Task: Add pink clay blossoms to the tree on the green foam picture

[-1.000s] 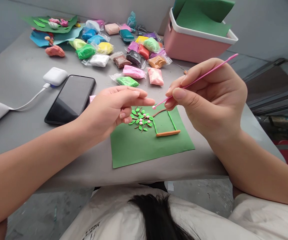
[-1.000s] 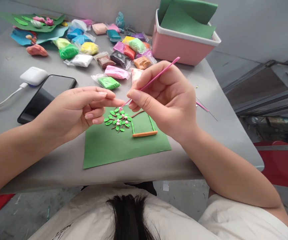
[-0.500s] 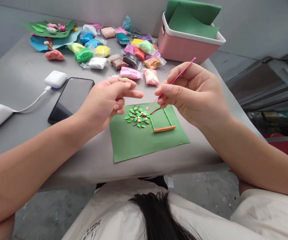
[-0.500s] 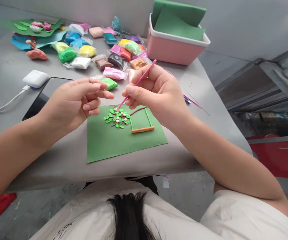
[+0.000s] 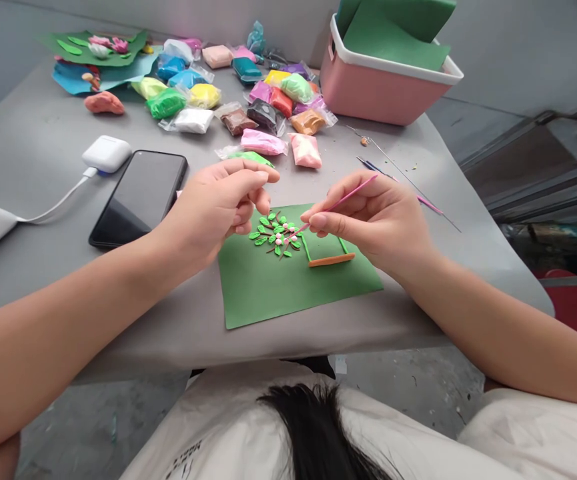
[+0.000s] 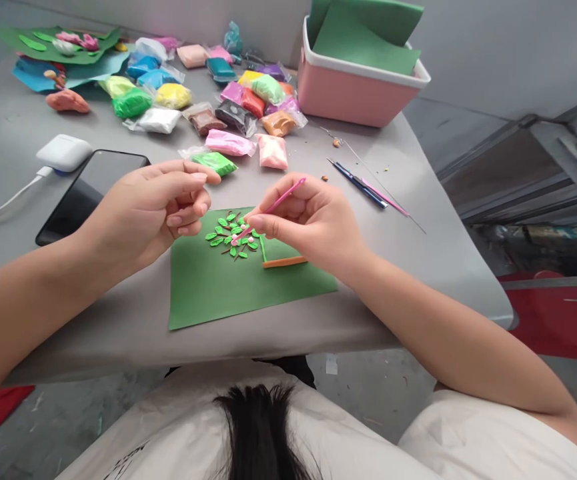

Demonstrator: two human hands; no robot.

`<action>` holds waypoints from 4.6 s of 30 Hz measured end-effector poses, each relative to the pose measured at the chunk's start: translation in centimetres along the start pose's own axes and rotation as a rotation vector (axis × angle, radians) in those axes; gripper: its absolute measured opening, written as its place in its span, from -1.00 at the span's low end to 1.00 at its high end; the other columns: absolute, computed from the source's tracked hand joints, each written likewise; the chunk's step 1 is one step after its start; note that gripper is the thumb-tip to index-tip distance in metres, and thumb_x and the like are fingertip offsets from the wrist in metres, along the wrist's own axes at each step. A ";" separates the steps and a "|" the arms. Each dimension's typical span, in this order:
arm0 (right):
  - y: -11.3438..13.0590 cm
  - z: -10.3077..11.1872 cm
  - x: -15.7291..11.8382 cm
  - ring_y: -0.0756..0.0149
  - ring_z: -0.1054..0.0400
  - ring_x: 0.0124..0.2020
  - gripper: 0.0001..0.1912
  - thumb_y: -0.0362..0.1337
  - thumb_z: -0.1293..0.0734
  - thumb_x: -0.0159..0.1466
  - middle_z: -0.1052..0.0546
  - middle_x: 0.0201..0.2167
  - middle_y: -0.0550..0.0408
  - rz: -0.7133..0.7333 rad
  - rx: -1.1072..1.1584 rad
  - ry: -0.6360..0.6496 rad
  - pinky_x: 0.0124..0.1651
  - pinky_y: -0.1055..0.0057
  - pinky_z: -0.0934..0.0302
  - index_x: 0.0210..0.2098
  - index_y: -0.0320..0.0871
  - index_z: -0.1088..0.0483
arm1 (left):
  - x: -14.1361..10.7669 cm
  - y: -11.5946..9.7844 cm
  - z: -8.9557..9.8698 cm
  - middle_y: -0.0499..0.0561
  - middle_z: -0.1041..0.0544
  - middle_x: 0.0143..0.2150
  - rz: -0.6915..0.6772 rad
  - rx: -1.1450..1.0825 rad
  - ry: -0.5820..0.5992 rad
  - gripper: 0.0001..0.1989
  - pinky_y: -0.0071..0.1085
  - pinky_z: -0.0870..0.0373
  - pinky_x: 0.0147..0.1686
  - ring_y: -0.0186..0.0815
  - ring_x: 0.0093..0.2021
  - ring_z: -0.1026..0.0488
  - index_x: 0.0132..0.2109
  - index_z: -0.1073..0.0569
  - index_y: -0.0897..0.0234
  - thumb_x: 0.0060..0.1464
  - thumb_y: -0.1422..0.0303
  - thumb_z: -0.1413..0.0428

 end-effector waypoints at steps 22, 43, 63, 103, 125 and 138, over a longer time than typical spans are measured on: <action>-0.9 -0.1 -2.4 0.22 -0.65 -0.37 -0.78 -0.23 -0.64 0.18 -0.70 -0.36 0.14 -0.019 -0.167 -0.081 -0.48 0.33 -0.64 -0.42 -0.04 -0.54 | 0.5 1.0 -0.5 -0.12 -0.33 -0.63 0.012 0.037 -0.056 -0.77 -0.60 0.00 -0.67 -0.56 -0.68 -0.09 -0.34 -0.53 0.36 0.28 0.60 -0.08; -1.1 0.1 -2.2 0.12 -0.68 -0.31 -0.75 -0.18 -0.66 0.16 -0.71 -0.36 0.13 -0.037 -0.187 -0.055 -0.43 0.23 -0.62 -0.43 0.00 -0.53 | 0.0 0.7 -0.9 -0.17 -0.20 -0.63 0.091 0.153 -0.035 -0.79 -0.55 0.05 -0.61 -0.58 -0.67 -0.05 -0.32 -0.53 0.33 0.26 0.59 -0.07; -0.2 0.1 -2.0 0.22 -0.62 -0.38 -0.63 -0.01 -0.68 0.11 -0.69 -0.41 0.15 0.001 -0.235 -0.138 -0.38 0.25 -0.58 -0.45 0.00 -0.48 | 0.0 0.8 -0.8 -0.16 -0.21 -0.63 0.078 0.120 -0.027 -0.78 -0.54 0.06 -0.63 -0.58 -0.67 -0.06 -0.32 -0.55 0.35 0.30 0.59 -0.10; 1.8 0.3 1.9 0.34 -0.37 -0.42 -0.60 0.17 -0.43 0.36 -0.55 -0.39 0.12 0.308 -0.675 -0.120 -0.36 0.33 -0.33 -0.35 -0.01 -0.44 | -0.3 0.1 0.0 0.02 -0.65 -0.09 0.019 -0.223 -0.093 -0.73 -0.37 -0.59 -0.05 -0.28 -0.14 -0.65 -0.24 -0.46 0.24 -0.01 0.70 -0.15; 2.9 0.9 0.5 0.29 -0.53 -0.39 -0.87 -0.08 -0.55 0.31 -0.70 -0.35 0.20 0.375 -0.625 -0.215 -0.22 0.24 -0.52 -0.34 0.08 -0.62 | -0.6 0.3 -0.3 -0.01 -0.61 -0.26 0.047 -0.193 -0.068 -0.79 -0.49 -0.51 -0.25 -0.44 -0.38 -0.53 -0.28 -0.48 0.29 0.02 0.67 -0.10; 2.1 1.3 1.1 0.39 -0.47 -0.48 -0.73 -0.02 -0.45 0.41 -0.62 -0.47 0.21 0.618 -0.608 -0.183 -0.33 0.34 -0.44 -0.36 0.01 -0.58 | -0.8 0.3 -0.6 0.02 -0.69 -0.26 0.051 -0.126 -0.061 -0.80 -0.42 -0.56 -0.10 -0.41 -0.32 -0.60 -0.23 -0.49 0.31 0.14 0.66 -0.06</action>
Point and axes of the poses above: each hand's wrist, its own x-axis towards the middle knuckle, its own z-axis out of the back of the hand, y = z × x, the point moved 3 cm from there along x, towards the middle knuckle
